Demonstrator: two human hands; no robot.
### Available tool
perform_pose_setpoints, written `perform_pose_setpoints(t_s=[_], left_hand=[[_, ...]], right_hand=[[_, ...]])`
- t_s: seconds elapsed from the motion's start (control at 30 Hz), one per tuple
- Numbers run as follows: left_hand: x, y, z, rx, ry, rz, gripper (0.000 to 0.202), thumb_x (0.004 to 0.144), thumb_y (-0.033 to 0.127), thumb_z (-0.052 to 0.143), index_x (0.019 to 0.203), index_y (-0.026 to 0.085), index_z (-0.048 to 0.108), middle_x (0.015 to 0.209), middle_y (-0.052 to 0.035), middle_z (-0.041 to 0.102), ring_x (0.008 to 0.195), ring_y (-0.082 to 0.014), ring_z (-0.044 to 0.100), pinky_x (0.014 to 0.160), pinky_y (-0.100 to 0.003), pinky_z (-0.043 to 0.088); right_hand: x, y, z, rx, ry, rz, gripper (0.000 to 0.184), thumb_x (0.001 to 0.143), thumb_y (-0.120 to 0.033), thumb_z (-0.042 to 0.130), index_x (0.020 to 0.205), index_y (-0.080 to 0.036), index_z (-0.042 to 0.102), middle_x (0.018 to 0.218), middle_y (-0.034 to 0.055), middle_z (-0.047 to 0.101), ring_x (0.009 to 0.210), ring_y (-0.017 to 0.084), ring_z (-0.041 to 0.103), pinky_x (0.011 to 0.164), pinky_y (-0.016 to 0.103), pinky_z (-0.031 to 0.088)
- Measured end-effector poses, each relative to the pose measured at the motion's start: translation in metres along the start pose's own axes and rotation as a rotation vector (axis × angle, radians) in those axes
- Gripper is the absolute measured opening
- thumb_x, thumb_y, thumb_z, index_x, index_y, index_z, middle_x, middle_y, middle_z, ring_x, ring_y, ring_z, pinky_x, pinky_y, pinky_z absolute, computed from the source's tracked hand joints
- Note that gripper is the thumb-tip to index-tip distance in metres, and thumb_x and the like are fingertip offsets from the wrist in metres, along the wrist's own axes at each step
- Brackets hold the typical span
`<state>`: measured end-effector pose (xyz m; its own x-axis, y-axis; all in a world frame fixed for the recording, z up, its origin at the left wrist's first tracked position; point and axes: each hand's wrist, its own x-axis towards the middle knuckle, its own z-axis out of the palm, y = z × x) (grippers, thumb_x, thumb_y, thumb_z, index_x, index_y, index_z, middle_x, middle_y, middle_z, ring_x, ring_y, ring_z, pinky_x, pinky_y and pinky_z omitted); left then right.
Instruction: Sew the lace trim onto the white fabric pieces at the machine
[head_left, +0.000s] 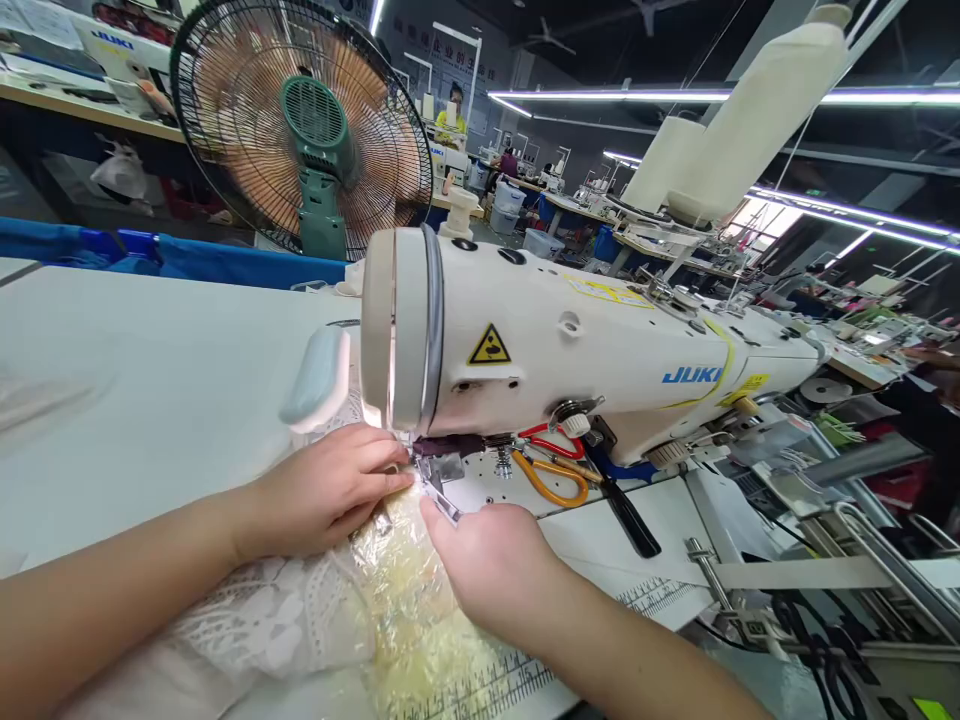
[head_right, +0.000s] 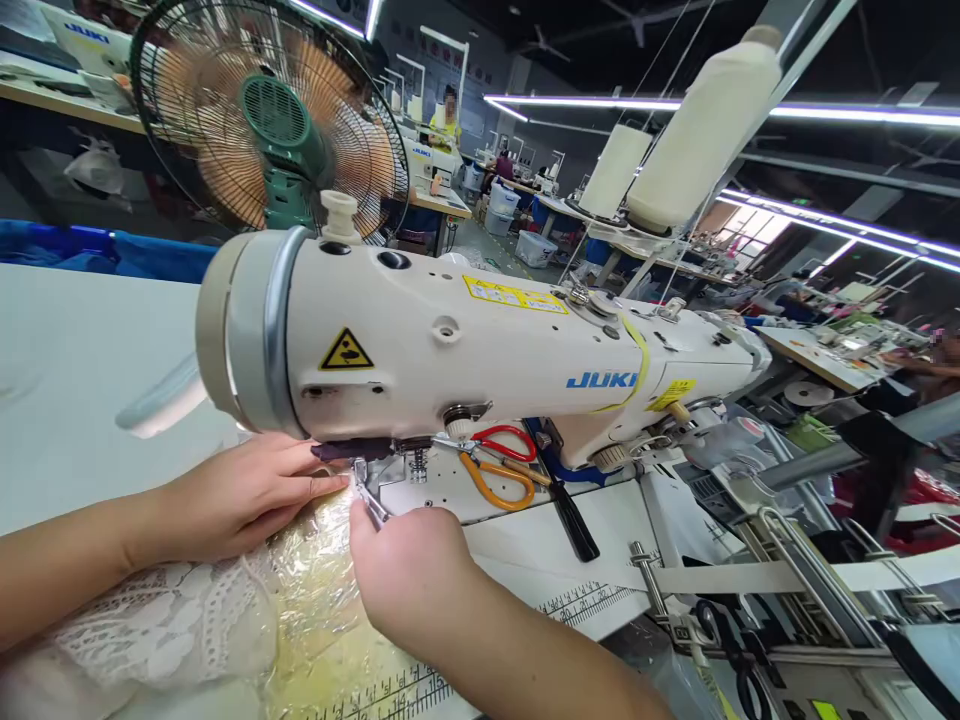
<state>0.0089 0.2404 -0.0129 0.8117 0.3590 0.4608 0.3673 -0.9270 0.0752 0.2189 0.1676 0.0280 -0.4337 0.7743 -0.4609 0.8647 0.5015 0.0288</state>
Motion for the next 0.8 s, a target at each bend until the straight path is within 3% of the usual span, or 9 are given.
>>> perform_pose_setpoints(t_s=[0.1,0.17,0.37,0.53,0.6,0.7,0.77,0.8], left_hand=[[-0.001,-0.004,0.002,0.069,-0.052,-0.06,0.046,0.104,0.021,0.03,0.113,0.024,0.075,0.073,-0.006,0.063,0.083,-0.0246,0.062,0.085,-0.038,0.051],[-0.003,-0.009,0.005,0.086,-0.076,-0.096,0.05,0.105,0.025,0.027,0.115,0.025,0.076,0.068,-0.0053,0.06,0.078,-0.0247,0.059,0.084,-0.039,0.051],[-0.002,-0.02,0.008,0.129,-0.039,-0.065,0.049,0.103,0.024,0.029,0.112,0.023,0.077,0.08,-0.009,0.068,0.079,-0.0259,0.059,0.074,-0.038,0.05],[-0.001,0.0,-0.009,0.149,-0.052,-0.068,0.042,0.1,0.015,0.035,0.085,0.021,0.074,0.096,-0.0106,0.072,0.089,-0.026,0.061,0.081,-0.041,0.051],[-0.005,0.01,-0.012,0.048,-0.099,-0.076,0.032,0.095,0.016,0.044,0.081,0.023,0.072,0.092,-0.0085,0.072,0.09,-0.0254,0.061,0.082,-0.04,0.051],[-0.012,0.016,-0.012,-0.05,-0.184,-0.07,0.014,0.081,0.017,0.055,0.079,0.025,0.067,0.077,-0.004,0.069,0.079,-0.025,0.059,0.075,-0.04,0.049],[-0.014,0.015,-0.011,-0.081,-0.183,-0.084,0.017,0.08,0.015,0.05,0.07,0.024,0.06,0.067,-0.0008,0.064,0.069,-0.0211,0.056,0.066,-0.036,0.046],[-0.013,0.015,-0.011,-0.106,-0.165,-0.113,0.022,0.083,0.014,0.045,0.067,0.023,0.057,0.065,0.0007,0.061,0.066,-0.0181,0.055,0.063,-0.033,0.045]], right_hand=[[-0.001,0.0,-0.004,0.003,-0.038,0.006,0.089,0.08,-0.011,0.071,0.161,-0.009,0.034,0.085,0.0188,0.077,0.074,0.031,0.075,0.052,0.034,0.049],[-0.001,0.0,-0.003,-0.003,-0.027,0.001,0.093,0.077,-0.012,0.074,0.161,-0.009,0.035,0.083,0.0182,0.077,0.072,0.03,0.074,0.052,0.034,0.049],[0.002,0.002,0.003,-0.003,0.013,-0.012,0.095,0.073,-0.015,0.076,0.16,-0.007,0.036,0.081,0.0166,0.076,0.071,0.029,0.073,0.051,0.032,0.048],[-0.012,0.005,0.002,0.03,0.074,-0.038,0.091,0.07,-0.011,0.075,0.155,-0.007,0.042,0.087,0.0155,0.077,0.074,0.027,0.073,0.051,0.03,0.049],[-0.022,0.005,0.005,0.047,0.127,-0.065,0.075,0.076,-0.014,0.071,0.148,-0.009,0.051,0.091,0.0141,0.077,0.077,0.026,0.073,0.052,0.029,0.046],[-0.036,-0.001,0.02,0.107,0.205,-0.138,0.027,0.092,-0.023,0.055,0.115,-0.016,0.068,0.084,0.0096,0.075,0.072,0.024,0.07,0.052,0.032,0.041],[-0.039,-0.012,0.037,0.19,0.275,-0.213,0.024,0.097,-0.031,0.048,0.103,-0.019,0.069,0.079,0.0074,0.073,0.068,0.023,0.066,0.052,0.033,0.039],[-0.039,-0.019,0.046,0.237,0.319,-0.244,0.028,0.096,-0.036,0.049,0.107,-0.02,0.069,0.079,0.007,0.072,0.067,0.023,0.064,0.052,0.032,0.039]])
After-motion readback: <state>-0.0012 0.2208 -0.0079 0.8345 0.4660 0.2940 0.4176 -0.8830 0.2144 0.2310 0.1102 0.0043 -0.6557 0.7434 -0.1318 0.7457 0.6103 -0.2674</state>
